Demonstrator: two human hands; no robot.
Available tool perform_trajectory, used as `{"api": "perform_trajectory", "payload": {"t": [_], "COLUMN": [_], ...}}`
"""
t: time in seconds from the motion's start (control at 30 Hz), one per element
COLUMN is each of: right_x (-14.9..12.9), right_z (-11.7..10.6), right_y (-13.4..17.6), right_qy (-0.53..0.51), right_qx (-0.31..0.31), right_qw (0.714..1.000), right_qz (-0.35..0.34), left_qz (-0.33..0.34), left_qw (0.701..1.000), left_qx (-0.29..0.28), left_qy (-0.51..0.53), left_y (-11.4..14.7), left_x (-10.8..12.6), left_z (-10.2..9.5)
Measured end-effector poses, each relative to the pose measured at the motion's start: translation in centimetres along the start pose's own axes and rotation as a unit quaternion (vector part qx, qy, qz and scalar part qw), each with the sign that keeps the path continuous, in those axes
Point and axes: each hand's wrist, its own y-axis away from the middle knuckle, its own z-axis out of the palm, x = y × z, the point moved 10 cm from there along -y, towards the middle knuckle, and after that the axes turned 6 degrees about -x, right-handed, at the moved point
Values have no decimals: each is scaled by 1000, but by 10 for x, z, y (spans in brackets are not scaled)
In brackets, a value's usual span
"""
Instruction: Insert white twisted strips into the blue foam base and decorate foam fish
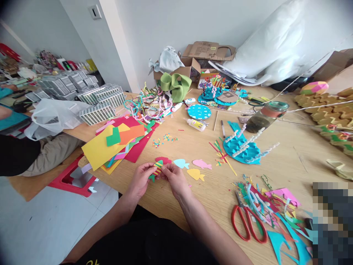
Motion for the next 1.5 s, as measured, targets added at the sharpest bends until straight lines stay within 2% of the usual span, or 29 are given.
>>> {"api": "perform_trajectory", "payload": {"t": [0.17, 0.43, 0.57, 0.73, 0.9, 1.33, 1.5], "right_x": [0, 1, -4, -11, -9, -4, -3], "right_z": [0, -4, -4, 1, -5, -9, -7], "right_y": [0, 1, 1, 0, -2, -3, -4], "right_qy": [-6, -13, 73, 188, 252, 233, 237], "right_qx": [0, 20, 19, -5, 14, 18, 8], "right_qw": [1000, 1000, 997, 980, 964, 969, 968], "right_qz": [-1, 5, -23, -72, -82, -78, -77], "left_qz": [2, 10, 8, 5, -2, -35, -42], "left_qw": [1000, 1000, 1000, 1000, 1000, 997, 998], "left_qx": [-4, 20, 17, 10, 2, -19, -11], "left_qy": [1, 7, -4, 6, 9, 67, 47], "left_y": [0, -2, -2, -1, 1, 1, 2], "left_x": [0, 1, 1, 2, 1, -5, -5], "left_z": [1, -7, -8, -4, 0, 1, -2]}}
